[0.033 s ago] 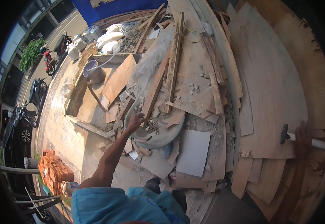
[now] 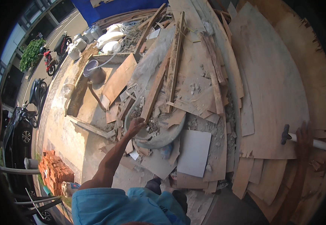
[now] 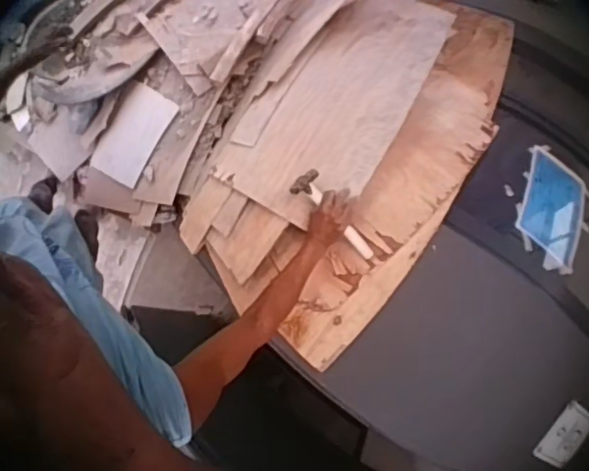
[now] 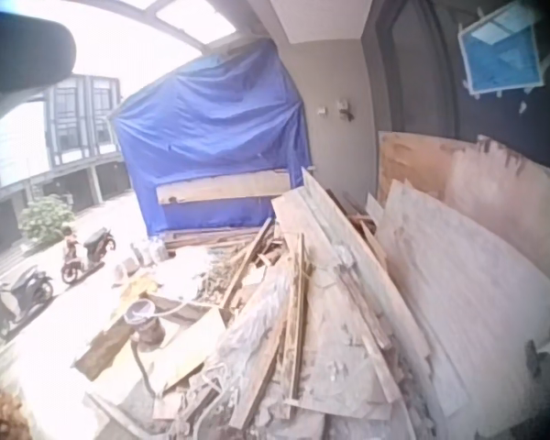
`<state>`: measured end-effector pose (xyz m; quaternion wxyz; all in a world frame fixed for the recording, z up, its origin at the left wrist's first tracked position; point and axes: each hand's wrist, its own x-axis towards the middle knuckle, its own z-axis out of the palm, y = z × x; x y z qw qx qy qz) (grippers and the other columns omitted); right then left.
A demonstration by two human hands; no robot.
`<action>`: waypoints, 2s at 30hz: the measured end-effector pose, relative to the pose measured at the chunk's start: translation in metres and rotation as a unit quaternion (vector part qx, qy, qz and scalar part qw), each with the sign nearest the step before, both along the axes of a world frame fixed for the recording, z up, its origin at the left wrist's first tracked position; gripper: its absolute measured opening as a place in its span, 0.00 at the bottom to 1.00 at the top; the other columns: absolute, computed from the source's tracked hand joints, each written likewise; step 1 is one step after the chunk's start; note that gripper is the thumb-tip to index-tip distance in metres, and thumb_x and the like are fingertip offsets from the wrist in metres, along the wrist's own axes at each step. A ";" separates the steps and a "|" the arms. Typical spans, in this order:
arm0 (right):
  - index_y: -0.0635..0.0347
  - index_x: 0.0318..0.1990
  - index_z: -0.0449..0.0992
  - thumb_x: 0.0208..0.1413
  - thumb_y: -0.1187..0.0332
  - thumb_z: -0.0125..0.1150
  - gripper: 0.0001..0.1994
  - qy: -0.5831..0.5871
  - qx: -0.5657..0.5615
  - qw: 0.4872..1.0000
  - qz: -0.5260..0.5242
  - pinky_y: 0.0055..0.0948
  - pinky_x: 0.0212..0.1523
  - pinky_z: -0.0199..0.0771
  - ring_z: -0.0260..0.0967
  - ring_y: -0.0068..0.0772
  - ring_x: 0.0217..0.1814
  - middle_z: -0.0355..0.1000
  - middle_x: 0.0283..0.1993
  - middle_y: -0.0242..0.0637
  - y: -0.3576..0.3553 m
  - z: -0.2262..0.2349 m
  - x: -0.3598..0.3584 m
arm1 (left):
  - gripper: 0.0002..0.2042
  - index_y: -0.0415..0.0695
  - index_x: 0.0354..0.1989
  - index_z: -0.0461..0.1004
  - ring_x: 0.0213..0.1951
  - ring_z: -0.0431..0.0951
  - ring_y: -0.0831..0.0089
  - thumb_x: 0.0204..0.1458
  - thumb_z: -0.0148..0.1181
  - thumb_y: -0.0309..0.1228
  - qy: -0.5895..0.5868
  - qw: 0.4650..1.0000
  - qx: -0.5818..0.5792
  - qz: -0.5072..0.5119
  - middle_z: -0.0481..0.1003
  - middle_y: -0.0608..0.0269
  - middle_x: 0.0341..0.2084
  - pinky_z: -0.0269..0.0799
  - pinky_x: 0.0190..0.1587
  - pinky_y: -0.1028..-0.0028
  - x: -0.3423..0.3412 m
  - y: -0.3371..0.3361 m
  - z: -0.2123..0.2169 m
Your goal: The person sorts through a pile of construction debris, picking up and moving various pieces of wood and other materials. They use a hammer to break apart some of the larger pieces.
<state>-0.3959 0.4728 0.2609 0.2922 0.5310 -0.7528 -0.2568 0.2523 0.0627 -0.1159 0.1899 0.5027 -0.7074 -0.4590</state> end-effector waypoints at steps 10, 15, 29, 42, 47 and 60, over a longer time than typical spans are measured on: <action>0.63 0.46 0.72 0.47 0.82 0.51 0.17 -0.001 -0.023 0.999 0.028 0.46 0.63 0.62 0.48 0.46 0.73 0.55 0.70 0.40 0.003 -0.003 -0.003 | 0.15 0.35 0.43 0.74 0.37 0.80 0.57 0.50 0.59 0.31 -0.031 0.992 -0.094 0.078 0.78 0.47 0.35 0.74 0.44 0.64 0.010 0.090 0.008; 0.58 0.50 0.71 0.48 0.81 0.51 0.19 0.027 0.006 1.000 -0.003 0.44 0.63 0.65 0.48 0.42 0.74 0.53 0.71 0.35 0.004 0.004 0.000 | 0.17 0.34 0.45 0.73 0.40 0.80 0.58 0.52 0.59 0.35 0.078 0.996 -0.042 0.009 0.78 0.46 0.38 0.73 0.46 0.65 -0.081 0.091 0.046; 0.57 0.45 0.72 0.48 0.79 0.52 0.15 0.021 -0.011 1.000 0.019 0.43 0.63 0.64 0.53 0.44 0.71 0.61 0.65 0.37 0.001 0.004 0.009 | 0.33 0.27 0.44 0.71 0.35 0.80 0.55 0.44 0.65 0.51 0.117 0.991 0.062 -0.036 0.77 0.40 0.34 0.73 0.37 0.63 -0.401 0.086 0.095; 0.58 0.40 0.72 0.50 0.76 0.53 0.09 0.030 -0.032 0.996 0.073 0.44 0.59 0.67 0.56 0.49 0.69 0.64 0.63 0.43 -0.013 0.008 0.012 | 0.14 0.33 0.32 0.74 0.24 0.76 0.68 0.43 0.64 0.33 0.211 0.924 -0.224 -0.228 0.76 0.53 0.26 0.73 0.28 0.69 -0.347 0.035 0.040; 0.60 0.38 0.71 0.49 0.78 0.53 0.08 0.010 -0.041 0.997 0.068 0.46 0.59 0.66 0.54 0.50 0.70 0.63 0.63 0.45 -0.006 0.000 0.001 | 0.14 0.35 0.42 0.72 0.26 0.77 0.70 0.49 0.60 0.30 0.259 0.942 0.211 -0.006 0.76 0.57 0.28 0.75 0.30 0.70 -0.279 0.026 0.122; 0.62 0.41 0.72 0.47 0.80 0.54 0.12 -0.022 -0.030 0.998 0.041 0.48 0.62 0.62 0.54 0.50 0.70 0.60 0.66 0.44 0.003 -0.006 -0.011 | 0.24 0.33 0.47 0.70 0.36 0.76 0.72 0.40 0.62 0.34 0.171 0.961 0.209 0.060 0.74 0.58 0.35 0.73 0.40 0.71 0.012 0.153 0.190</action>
